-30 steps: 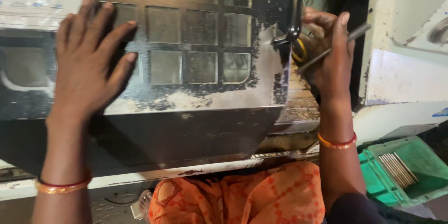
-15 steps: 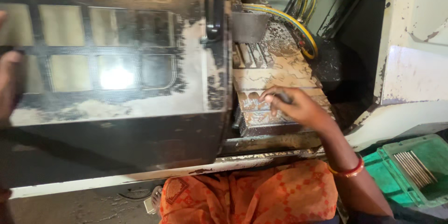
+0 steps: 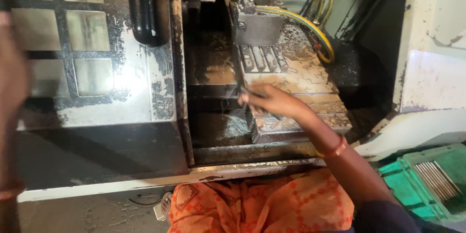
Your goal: The person operates a metal processing machine by inserting metal rods into a slot, pressing a lever, and retrieving the processed rods. The person repeats this cycle multiple times, placing the finished rods into a green bin.
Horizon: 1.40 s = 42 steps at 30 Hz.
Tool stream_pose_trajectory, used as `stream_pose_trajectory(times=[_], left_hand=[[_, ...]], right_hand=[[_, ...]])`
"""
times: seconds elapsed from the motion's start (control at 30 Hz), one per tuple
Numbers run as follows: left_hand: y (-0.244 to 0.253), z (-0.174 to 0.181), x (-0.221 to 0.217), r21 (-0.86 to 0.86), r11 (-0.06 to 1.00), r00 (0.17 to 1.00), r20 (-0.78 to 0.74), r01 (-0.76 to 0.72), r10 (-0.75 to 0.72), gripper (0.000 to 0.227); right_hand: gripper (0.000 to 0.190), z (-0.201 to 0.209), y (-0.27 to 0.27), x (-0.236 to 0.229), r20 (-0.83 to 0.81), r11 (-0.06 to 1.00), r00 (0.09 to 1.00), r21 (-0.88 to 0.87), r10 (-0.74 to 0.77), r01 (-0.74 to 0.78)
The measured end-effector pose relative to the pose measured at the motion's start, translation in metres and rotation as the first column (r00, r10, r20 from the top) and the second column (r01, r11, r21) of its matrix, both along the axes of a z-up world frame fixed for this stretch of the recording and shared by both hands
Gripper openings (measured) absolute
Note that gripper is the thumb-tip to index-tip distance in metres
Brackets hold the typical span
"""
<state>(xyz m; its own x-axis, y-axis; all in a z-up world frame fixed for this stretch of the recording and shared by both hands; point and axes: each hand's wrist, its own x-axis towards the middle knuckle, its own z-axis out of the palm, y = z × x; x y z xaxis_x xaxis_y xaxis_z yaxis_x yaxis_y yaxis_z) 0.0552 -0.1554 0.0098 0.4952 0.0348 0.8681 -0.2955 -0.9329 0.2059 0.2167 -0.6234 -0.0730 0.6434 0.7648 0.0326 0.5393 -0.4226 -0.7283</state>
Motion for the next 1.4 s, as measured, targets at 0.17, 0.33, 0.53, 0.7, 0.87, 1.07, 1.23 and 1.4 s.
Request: stream_pose_trajectory(times=[0.17, 0.33, 0.53, 0.7, 0.87, 1.07, 1.23, 1.4], left_hand=[[-0.011, -0.003, 0.014, 0.149, 0.959, 0.970, 0.029, -0.242, 0.241, 0.048], [-0.003, -0.002, 0.016, 0.267, 0.883, 0.919, 0.022, -0.386, 0.394, 0.055], [-0.011, -0.002, 0.013, 0.187, 0.911, 0.925, -0.031, -0.367, 0.378, 0.055], [-0.016, -0.001, 0.010, 0.186, 0.906, 0.917, -0.050, -0.381, 0.396, 0.054], [-0.008, -0.004, 0.008, 0.233, 0.898, 0.919, -0.035, -0.374, 0.392, 0.055], [-0.003, -0.011, 0.005, 0.234, 0.893, 0.911, -0.060, -0.385, 0.409, 0.056], [-0.001, -0.011, 0.005, 0.282, 0.864, 0.898, -0.026, -0.416, 0.440, 0.056], [-0.004, -0.011, 0.007, 0.215, 0.902, 0.918, -0.051, -0.375, 0.394, 0.056]], right_hand=[[0.031, 0.000, 0.068, 0.095, -0.184, 0.956, 0.983, 0.283, -0.021, 0.073], [0.027, -0.017, 0.157, 0.229, -0.573, 0.768, 0.812, 0.471, -0.108, 0.435], [0.040, -0.062, 0.224, 0.367, -0.708, 0.276, 0.635, 0.572, -0.309, 0.772], [0.046, -0.077, 0.250, 0.412, -0.801, 0.151, 0.578, 0.559, -0.158, 0.815], [0.045, -0.082, 0.259, 0.424, -0.761, 0.007, 0.608, 0.623, -0.227, 0.782], [0.033, -0.073, 0.242, 0.421, -0.727, -0.004, 0.636, 0.659, -0.260, 0.752], [0.034, -0.054, 0.232, 0.422, -0.659, 0.244, 0.725, 0.683, -0.199, 0.688], [0.039, -0.032, 0.225, 0.441, -0.490, -0.005, 0.769, 0.845, -0.410, 0.535]])
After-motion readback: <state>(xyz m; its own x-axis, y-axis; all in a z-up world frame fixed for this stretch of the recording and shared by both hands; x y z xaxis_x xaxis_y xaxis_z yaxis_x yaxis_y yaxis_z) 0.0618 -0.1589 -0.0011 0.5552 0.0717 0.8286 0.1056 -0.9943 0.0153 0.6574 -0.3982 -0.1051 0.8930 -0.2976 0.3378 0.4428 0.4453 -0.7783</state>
